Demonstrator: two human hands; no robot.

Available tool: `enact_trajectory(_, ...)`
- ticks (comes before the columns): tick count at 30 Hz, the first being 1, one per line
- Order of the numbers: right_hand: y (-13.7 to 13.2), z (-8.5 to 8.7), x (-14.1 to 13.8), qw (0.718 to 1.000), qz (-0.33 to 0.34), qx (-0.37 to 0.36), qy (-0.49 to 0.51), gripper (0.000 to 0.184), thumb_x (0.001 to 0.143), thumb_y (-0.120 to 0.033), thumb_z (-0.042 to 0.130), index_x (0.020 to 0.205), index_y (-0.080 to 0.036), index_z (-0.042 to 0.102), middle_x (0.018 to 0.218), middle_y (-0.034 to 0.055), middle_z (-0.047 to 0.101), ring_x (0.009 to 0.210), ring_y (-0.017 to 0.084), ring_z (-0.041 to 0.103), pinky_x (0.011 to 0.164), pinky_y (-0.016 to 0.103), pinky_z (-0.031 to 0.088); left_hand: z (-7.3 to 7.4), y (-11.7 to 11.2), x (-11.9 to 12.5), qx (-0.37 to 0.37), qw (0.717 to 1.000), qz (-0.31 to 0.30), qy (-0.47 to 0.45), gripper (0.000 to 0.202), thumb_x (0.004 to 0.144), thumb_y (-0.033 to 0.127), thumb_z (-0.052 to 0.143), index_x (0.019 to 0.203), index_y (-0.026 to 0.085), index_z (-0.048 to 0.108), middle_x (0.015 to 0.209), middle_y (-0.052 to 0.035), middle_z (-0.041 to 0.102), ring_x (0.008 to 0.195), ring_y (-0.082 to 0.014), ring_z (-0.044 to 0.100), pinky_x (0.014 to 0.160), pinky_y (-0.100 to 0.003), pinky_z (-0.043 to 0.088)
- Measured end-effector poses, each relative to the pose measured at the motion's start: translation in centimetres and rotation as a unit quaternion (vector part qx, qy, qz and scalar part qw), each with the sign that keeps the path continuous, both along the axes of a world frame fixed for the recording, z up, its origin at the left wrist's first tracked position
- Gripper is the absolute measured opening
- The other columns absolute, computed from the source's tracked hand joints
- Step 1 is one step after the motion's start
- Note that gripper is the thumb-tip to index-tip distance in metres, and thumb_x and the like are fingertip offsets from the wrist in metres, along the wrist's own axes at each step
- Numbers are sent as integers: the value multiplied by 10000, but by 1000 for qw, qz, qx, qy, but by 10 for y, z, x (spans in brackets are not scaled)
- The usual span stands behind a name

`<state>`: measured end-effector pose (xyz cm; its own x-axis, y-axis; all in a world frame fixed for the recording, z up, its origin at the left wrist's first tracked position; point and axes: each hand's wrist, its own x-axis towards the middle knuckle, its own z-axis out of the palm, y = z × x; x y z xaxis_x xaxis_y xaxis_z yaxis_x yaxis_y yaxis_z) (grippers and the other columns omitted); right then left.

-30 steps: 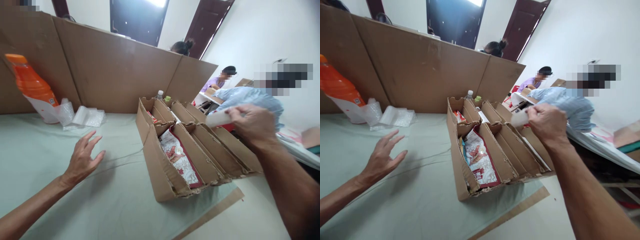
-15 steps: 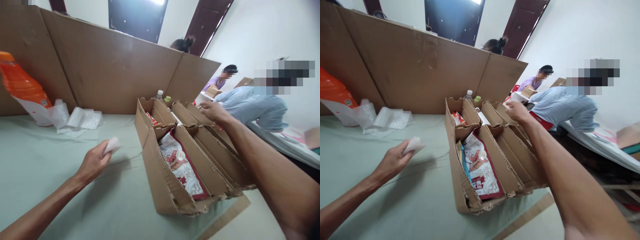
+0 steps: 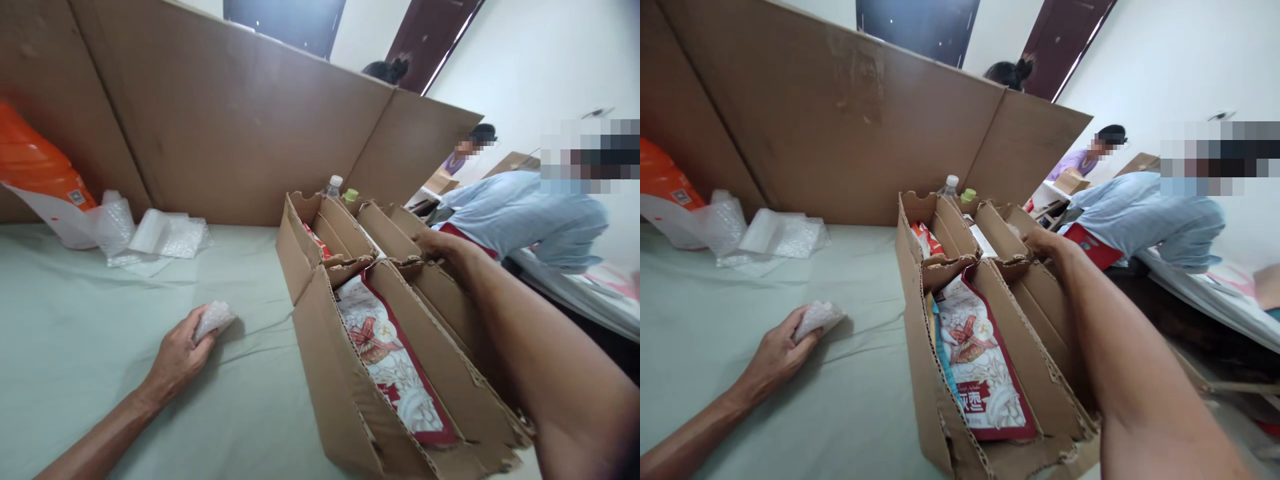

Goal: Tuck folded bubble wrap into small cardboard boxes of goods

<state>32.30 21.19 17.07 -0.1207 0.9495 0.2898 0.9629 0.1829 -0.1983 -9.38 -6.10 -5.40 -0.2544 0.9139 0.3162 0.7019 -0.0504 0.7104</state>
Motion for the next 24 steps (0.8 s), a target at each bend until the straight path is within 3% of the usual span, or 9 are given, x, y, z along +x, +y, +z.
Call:
enact_trajectory(3, -18, 22, -5, 995, -100, 2, -27, 119, 859, -212, 666, 812, -123, 732, 857, 122, 740, 801, 251, 684, 689, 331, 507, 4, -1, -3, 38, 999, -20, 2, 241, 865, 355, 523, 1002, 204, 652, 873, -49, 740, 773, -210, 715, 715, -294, 582)
enact_trajectory(7, -71, 60, -39, 976, -123, 178, -19, 290, 896, -266, 552, 1064, -111, 731, 1053, 188, 743, 989, 300, 669, 854, 383, 471, 44, -7, 6, 174, 982, -49, 60, 178, 880, 226, 563, 1016, 226, 678, 1413, -130, 547, 1260, -301, 586, 1010, -443, 528)
enact_trajectory(9, -111, 70, -78, 972, 3, 236, -4, 234, 874, -290, 571, 964, -156, 740, 955, 124, 753, 893, 253, 673, 836, 362, 481, 79, -10, 22, 225, 967, -74, 90, 230, 848, 177, 635, 1048, 281, 680, 1665, -28, 197, 1477, -359, 333, 1139, -551, 403)
enact_trajectory(11, -155, 69, -125, 963, 194, 186, 35, 139, 851, -277, 601, 833, -210, 721, 872, 45, 738, 816, 203, 662, 776, 328, 500, 112, -10, 41, 304, 944, -96, 90, 320, 806, 177, 712, 1083, 333, 676, 1693, 74, 36, 1532, -388, 182, 1183, -619, 316)
enact_trajectory(14, -203, 62, -179, 890, 442, -37, 109, 97, 853, -277, 630, 843, -267, 726, 837, -34, 734, 765, 150, 674, 721, 283, 535, 140, -10, 60, 333, 926, -165, 68, 335, 827, 168, 689, 1115, 339, 678, 1596, -3, 366, 1401, -323, 463, 1087, -508, 486)
enact_trajectory(16, -208, 60, -186, 852, 484, -114, 164, 105, 846, -302, 661, 909, -282, 742, 879, -38, 748, 782, 146, 693, 716, 278, 552, 140, -13, 54, 297, 933, -198, 54, 282, 868, 152, 606, 1090, 304, 689, 1295, -42, 664, 1097, -228, 684, 893, -349, 595)
enact_trajectory(18, -185, 58, -169, 878, 414, -76, 228, 142, 853, -341, 667, 947, -271, 748, 922, -18, 755, 796, 148, 703, 735, 287, 559, 132, -19, 29, 263, 949, -162, 55, 228, 892, 171, 558, 1044, 273, 694, 1020, -19, 753, 872, -187, 722, 759, -280, 595)
enact_trajectory(21, -121, 47, -114, 948, 222, 10, 227, 175, 857, -362, 652, 914, -218, 733, 877, 21, 748, 782, 161, 708, 783, 316, 557, 124, -19, -37, 228, 966, 28, 118, 155, 907, 307, 583, 994, 238, 691, 997, -6, 744, 910, -206, 703, 830, -301, 562)
enact_trajectory(24, -68, 24, -64, 986, 98, -67, 119, 227, 852, -372, 638, 929, -172, 711, 784, 49, 737, 706, 181, 703, 676, 311, 553, 134, 7, -111, 189, 917, 270, 223, 317, 841, 424, 612, 961, 146, 707, 866, -14, 692, 921, -243, 687, 919, -393, 537)
